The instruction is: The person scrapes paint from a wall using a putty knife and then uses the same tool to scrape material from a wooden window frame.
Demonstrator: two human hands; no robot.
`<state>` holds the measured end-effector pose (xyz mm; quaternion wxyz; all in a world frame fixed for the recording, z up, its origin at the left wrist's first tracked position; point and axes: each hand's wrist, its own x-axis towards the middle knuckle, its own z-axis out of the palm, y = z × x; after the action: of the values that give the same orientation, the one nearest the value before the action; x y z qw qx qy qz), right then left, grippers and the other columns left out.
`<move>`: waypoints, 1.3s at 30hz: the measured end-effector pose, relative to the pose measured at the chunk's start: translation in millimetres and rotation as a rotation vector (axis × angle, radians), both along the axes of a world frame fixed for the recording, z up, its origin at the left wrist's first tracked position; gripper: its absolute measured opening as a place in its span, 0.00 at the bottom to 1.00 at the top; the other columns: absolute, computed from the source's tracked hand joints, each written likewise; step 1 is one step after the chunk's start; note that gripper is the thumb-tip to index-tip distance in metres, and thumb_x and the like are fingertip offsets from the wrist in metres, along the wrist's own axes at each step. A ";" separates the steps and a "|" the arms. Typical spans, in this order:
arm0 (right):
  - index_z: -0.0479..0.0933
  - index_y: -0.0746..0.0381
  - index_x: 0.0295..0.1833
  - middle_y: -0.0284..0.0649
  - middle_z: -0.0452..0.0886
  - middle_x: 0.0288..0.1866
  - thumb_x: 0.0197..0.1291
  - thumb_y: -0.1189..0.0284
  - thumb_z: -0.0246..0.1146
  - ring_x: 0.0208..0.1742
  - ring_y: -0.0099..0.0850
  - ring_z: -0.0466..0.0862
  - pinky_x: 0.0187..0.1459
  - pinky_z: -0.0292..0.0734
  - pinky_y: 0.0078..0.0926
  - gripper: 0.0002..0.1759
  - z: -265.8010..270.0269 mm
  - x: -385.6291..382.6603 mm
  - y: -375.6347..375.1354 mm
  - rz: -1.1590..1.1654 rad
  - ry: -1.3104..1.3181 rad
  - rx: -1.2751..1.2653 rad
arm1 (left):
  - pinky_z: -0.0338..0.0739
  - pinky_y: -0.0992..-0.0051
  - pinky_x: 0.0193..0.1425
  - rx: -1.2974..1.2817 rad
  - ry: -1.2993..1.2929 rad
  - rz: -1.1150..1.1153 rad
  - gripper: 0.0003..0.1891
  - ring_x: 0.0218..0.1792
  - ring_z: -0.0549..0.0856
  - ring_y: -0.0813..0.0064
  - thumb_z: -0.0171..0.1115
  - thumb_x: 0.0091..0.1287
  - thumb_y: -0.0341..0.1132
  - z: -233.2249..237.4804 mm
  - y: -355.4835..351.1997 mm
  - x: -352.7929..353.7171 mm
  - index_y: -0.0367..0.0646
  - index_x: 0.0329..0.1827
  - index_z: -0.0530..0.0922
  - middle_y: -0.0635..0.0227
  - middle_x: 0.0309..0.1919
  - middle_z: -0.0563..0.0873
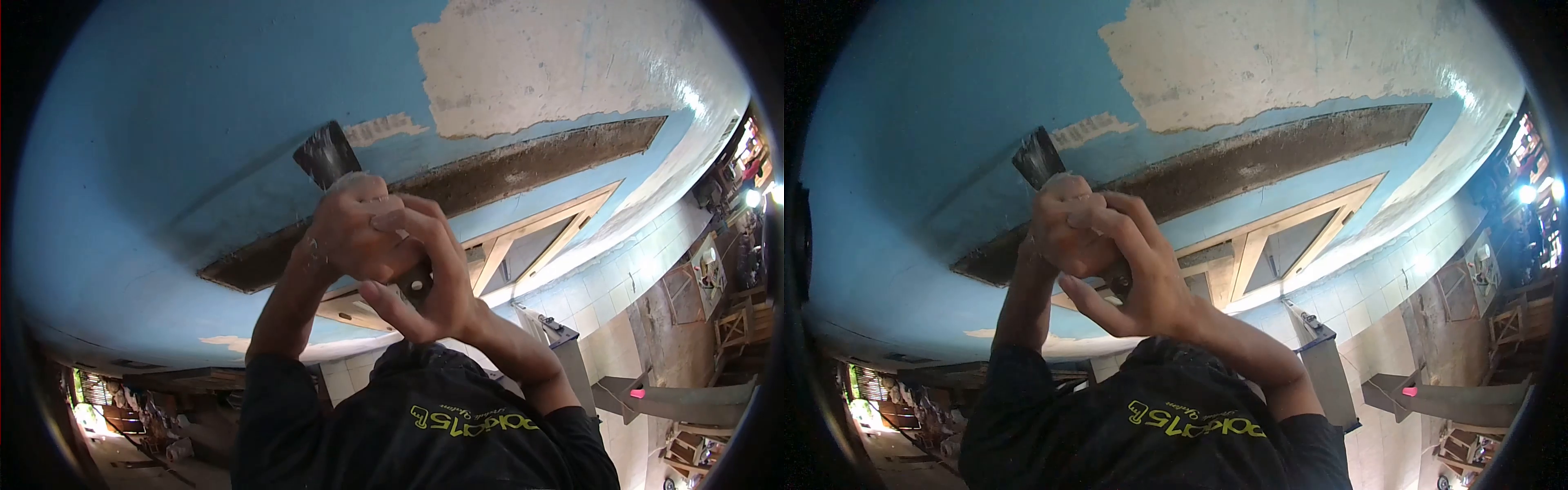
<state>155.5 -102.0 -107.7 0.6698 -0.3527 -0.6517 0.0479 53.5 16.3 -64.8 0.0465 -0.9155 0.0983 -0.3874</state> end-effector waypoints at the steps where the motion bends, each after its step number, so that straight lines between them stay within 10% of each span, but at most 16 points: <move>1: 0.65 0.67 0.63 0.58 0.69 0.57 0.53 0.70 0.70 0.56 0.51 0.77 0.53 0.76 0.39 0.34 -4.0 -1.5 -2.1 -0.003 0.007 -0.012 | 0.69 0.70 0.25 -0.021 -0.015 -0.004 0.12 0.21 0.73 0.73 0.71 0.39 0.36 -1.3 -0.1 0.6 0.53 0.23 0.75 0.76 0.19 0.73; 39: 0.62 0.69 0.64 0.59 0.70 0.59 0.53 0.69 0.69 0.59 0.51 0.74 0.59 0.69 0.42 0.36 -23.0 -2.4 0.6 0.023 0.171 -0.015 | 0.71 0.69 0.24 0.149 0.037 -0.009 0.08 0.23 0.77 0.74 0.69 0.35 0.41 11.4 -4.7 16.4 0.57 0.14 0.76 0.79 0.24 0.77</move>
<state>153.1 -101.4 -130.8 0.7198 -0.3448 -0.5956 0.0904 69.9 11.5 -53.4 0.1108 -0.9161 0.1317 -0.3622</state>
